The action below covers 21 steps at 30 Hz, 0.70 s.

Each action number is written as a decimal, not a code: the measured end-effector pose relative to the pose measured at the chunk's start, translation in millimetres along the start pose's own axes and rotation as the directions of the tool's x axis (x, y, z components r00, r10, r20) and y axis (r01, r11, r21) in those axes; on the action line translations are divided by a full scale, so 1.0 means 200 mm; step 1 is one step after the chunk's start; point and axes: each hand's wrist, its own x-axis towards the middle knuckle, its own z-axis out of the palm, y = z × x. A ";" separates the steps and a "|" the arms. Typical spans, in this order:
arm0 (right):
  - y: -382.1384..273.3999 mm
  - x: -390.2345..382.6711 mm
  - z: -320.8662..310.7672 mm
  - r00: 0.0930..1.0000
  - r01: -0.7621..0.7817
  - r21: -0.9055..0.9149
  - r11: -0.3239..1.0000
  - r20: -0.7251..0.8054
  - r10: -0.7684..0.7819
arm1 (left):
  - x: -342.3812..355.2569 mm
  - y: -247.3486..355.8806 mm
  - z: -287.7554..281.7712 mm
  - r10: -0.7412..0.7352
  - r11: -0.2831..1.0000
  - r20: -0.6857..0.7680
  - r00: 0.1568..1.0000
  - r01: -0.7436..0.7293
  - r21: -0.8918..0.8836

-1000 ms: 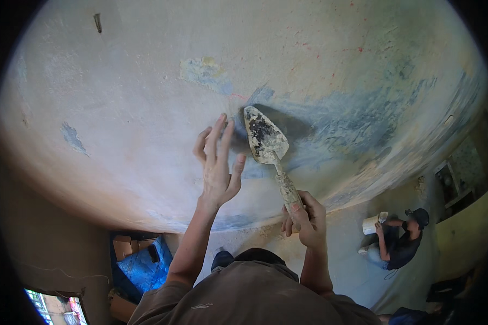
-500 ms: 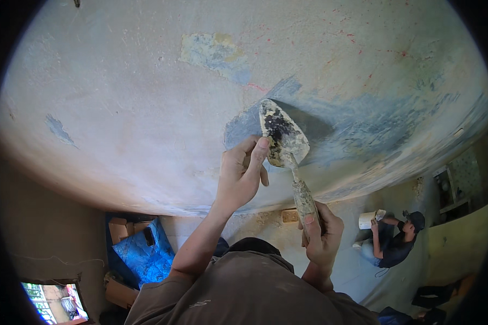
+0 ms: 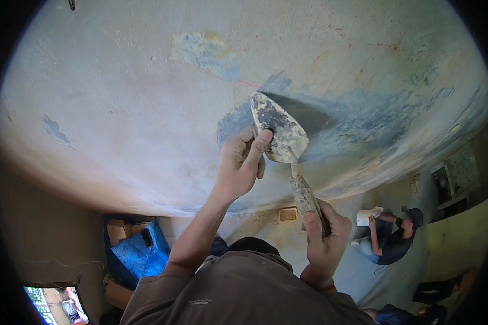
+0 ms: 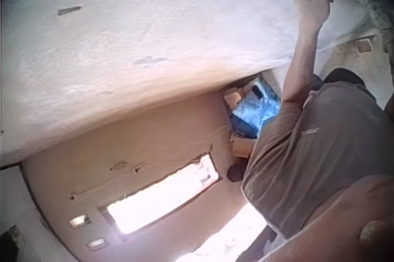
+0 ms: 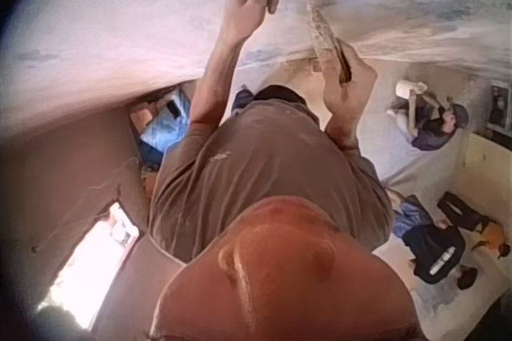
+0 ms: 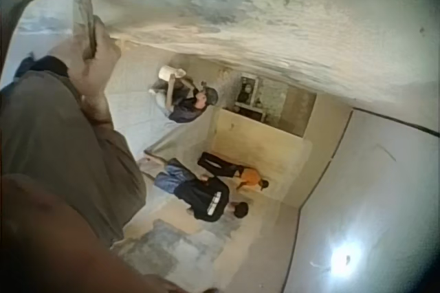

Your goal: Patching a damaged or peeling section of a wall with putty or plaster using a trowel.

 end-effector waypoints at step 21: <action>-0.02 0.01 0.03 1.000 -0.018 0.088 0.996 0.022 0.016 | 0.00 -0.05 -0.01 0.048 0.994 -0.030 0.998 -0.050 -0.097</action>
